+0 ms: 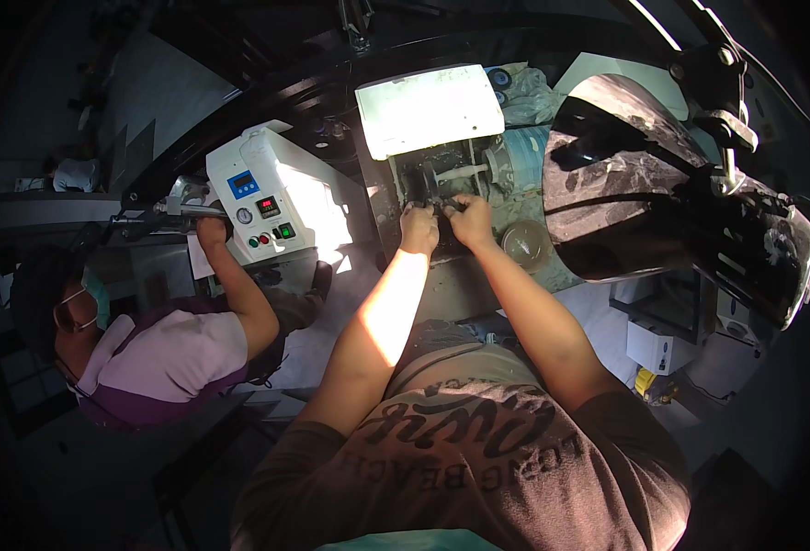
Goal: The person adjusts an overhead lamp, then holds and polishes dental prosthetics against a rotating wheel at the workstation.
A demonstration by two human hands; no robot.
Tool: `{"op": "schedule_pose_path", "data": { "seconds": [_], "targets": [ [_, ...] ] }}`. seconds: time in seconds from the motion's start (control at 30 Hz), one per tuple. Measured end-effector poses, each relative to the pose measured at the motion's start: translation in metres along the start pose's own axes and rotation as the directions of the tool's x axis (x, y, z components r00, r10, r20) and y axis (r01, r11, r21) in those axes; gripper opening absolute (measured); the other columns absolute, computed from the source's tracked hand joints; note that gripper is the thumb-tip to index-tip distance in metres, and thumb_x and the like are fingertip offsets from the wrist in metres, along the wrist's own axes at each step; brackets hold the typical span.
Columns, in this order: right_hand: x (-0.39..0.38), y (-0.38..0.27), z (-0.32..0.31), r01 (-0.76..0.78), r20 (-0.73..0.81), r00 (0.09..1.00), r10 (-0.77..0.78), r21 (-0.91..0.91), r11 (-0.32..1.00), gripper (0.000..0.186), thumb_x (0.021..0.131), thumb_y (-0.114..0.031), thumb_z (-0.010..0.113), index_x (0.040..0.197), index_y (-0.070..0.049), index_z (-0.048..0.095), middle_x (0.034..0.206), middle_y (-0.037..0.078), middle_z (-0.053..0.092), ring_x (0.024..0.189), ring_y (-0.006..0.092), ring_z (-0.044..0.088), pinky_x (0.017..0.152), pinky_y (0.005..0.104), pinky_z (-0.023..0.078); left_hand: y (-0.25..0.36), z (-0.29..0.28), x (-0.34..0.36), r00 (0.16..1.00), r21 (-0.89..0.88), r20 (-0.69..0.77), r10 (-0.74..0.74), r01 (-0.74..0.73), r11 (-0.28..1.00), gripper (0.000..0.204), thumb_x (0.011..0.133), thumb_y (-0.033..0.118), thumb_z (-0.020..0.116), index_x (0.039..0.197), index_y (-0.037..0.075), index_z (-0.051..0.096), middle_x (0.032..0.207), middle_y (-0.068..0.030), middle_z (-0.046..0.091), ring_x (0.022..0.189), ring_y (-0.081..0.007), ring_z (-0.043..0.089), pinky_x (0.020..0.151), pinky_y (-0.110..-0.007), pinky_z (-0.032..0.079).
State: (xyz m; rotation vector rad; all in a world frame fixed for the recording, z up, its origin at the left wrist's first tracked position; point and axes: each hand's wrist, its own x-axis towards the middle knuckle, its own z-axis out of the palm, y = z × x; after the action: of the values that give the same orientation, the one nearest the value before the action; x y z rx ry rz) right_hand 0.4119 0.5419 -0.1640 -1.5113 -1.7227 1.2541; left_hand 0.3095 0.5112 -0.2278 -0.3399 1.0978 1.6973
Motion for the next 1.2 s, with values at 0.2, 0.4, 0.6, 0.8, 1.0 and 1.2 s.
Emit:
{"op": "schedule_pose_path", "data": {
  "seconds": [0.2,0.4,0.6,0.8,1.0,1.2],
  "targets": [
    [0.0,-0.011,0.001,0.049,-0.002,0.999,-0.049,-0.06,0.997,0.017,0.069,-0.008,0.068,0.081,0.003,0.066,0.074,0.016,0.065,0.066,0.0176,0.061,0.064,0.0307,0.046,-0.002,-0.017,0.009,0.996,-0.143,0.08,-0.025,0.037,0.989,0.027,0.074,-0.014,0.043,0.086,0.01,0.048,0.083,-0.0054,0.048,0.067,-0.0173,0.047,0.055,-0.028,0.035],
    [0.022,0.014,0.011,0.049,-0.07,0.996,-0.059,-0.134,0.99,0.015,0.069,-0.009,0.068,0.08,0.002,0.066,0.071,0.015,0.065,0.063,0.0167,0.06,0.063,0.0308,0.046,0.006,0.019,0.005,0.976,-0.013,-0.178,-0.122,0.122,0.992,0.018,0.076,-0.01,0.045,0.078,0.007,0.049,0.077,-0.006,0.048,0.061,-0.0168,0.047,0.045,-0.03,0.035],
    [0.004,0.009,-0.001,0.042,-0.044,0.998,-0.047,-0.11,0.993,0.014,0.07,-0.007,0.067,0.079,0.003,0.065,0.07,0.014,0.065,0.061,0.016,0.059,0.062,0.0307,0.045,0.003,0.018,-0.011,0.989,0.097,-0.145,-0.035,0.049,0.994,0.016,0.074,-0.006,0.049,0.068,0.009,0.047,0.065,-0.0028,0.045,0.046,-0.0134,0.04,0.038,-0.028,0.031],
    [0.018,0.01,0.009,0.06,-0.087,0.994,-0.069,-0.103,0.993,0.014,0.07,-0.008,0.067,0.078,0.003,0.065,0.067,0.015,0.062,0.06,0.0163,0.057,0.061,0.0312,0.045,0.012,0.018,0.005,0.958,0.021,-0.196,-0.208,0.216,0.976,0.013,0.079,-0.005,0.049,0.071,0.005,0.049,0.063,-0.0043,0.041,0.048,-0.0129,0.038,0.04,-0.025,0.031],
    [0.009,-0.003,0.005,0.042,-0.078,0.996,-0.05,-0.105,0.994,0.015,0.07,-0.008,0.068,0.08,0.002,0.066,0.073,0.018,0.064,0.066,0.0204,0.063,0.064,0.0312,0.046,0.01,0.014,0.002,0.961,-0.028,-0.191,-0.201,0.199,0.98,0.014,0.08,-0.004,0.051,0.07,0.006,0.048,0.063,-0.0034,0.041,0.048,-0.0122,0.038,0.039,-0.024,0.03],
    [0.011,0.001,0.012,0.088,-0.056,0.994,-0.095,-0.116,0.989,0.016,0.069,-0.008,0.069,0.081,0.002,0.066,0.075,0.017,0.065,0.069,0.0212,0.063,0.066,0.0322,0.047,0.006,-0.004,0.012,0.963,-0.101,-0.155,-0.221,0.207,0.973,0.012,0.082,-0.002,0.05,0.073,0.006,0.049,0.069,-0.0043,0.046,0.053,-0.0121,0.041,0.043,-0.023,0.033]
  ]
}}
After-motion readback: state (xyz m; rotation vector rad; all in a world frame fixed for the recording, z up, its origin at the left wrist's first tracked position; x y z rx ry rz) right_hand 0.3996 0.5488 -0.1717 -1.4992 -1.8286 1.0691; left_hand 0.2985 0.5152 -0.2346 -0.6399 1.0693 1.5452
